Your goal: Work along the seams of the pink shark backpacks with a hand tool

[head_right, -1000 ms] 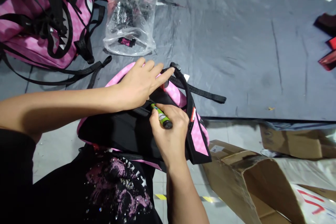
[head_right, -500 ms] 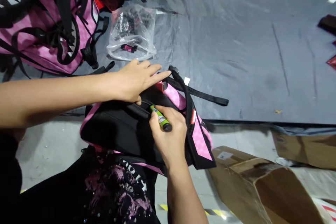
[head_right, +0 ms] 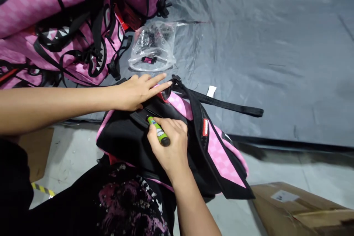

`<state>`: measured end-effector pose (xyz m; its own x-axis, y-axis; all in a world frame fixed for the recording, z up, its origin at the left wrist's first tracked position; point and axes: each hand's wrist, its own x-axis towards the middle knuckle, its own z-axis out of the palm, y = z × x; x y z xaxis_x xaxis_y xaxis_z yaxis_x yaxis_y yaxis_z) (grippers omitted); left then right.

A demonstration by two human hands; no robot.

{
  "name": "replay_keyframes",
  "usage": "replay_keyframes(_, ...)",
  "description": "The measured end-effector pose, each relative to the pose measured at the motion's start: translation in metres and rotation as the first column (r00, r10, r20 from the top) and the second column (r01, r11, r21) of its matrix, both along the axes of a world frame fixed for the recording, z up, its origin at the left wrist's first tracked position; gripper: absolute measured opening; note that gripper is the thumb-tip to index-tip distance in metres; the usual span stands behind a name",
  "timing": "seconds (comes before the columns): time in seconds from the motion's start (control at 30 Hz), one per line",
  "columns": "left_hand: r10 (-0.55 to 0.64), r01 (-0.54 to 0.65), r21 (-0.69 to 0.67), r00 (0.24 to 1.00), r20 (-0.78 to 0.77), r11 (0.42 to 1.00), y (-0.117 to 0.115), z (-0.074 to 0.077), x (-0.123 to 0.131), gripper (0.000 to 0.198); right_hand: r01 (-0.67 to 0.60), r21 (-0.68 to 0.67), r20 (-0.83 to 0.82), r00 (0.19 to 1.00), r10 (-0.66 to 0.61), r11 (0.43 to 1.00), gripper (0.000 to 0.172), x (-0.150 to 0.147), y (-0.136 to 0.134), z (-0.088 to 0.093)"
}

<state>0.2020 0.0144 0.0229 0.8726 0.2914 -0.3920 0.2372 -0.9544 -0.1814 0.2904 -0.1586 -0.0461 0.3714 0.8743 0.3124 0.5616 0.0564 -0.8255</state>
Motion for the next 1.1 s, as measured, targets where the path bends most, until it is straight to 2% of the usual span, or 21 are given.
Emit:
replay_keyframes(0.07,0.037,-0.037,-0.02,0.999,0.009,0.999,0.002,0.003,-0.004,0.11,0.009,-0.002,0.028,1.0,-0.009,1.0,0.013,0.001,0.001,-0.001)
replay_keyframes(0.23,0.26,-0.26,-0.054,0.966,-0.002,0.964,0.011,0.005,-0.011,0.123,0.021,-0.001,0.081,0.997,-0.021,1.0,0.013,0.005,0.003,-0.003)
replay_keyframes(0.47,0.235,-0.232,-0.135,0.972,0.004,0.963,0.016,0.004,-0.011,0.117,-0.068,-0.02,-0.013,0.998,0.068,0.997,0.016,-0.006,0.023,-0.006)
replay_keyframes(0.67,0.249,-0.25,-0.152,0.968,-0.025,0.956,0.018,0.002,-0.008,0.115,-0.013,-0.009,-0.003,1.0,0.013,1.0,0.018,-0.017,0.036,-0.009)
replay_keyframes(0.8,0.246,-0.244,-0.166,0.969,-0.008,0.956,0.021,-0.001,-0.008,0.113,0.023,-0.052,0.011,1.0,-0.023,0.998,0.016,-0.014,0.035,-0.007)
replay_keyframes(0.93,0.266,-0.261,-0.194,0.964,-0.002,0.946,0.021,-0.003,-0.008,0.109,0.0,-0.104,-0.032,0.999,-0.003,0.995,0.019,-0.014,0.033,-0.007)
replay_keyframes(1.03,0.264,-0.255,-0.209,0.965,0.015,0.944,0.022,-0.004,-0.008,0.108,0.083,-0.137,-0.027,0.996,-0.087,0.987,0.018,-0.014,0.031,-0.006)
replay_keyframes(1.1,0.264,-0.252,-0.218,0.964,0.028,0.943,0.023,-0.006,-0.008,0.108,0.071,-0.161,-0.056,0.995,-0.081,0.984,0.018,-0.014,0.03,-0.005)
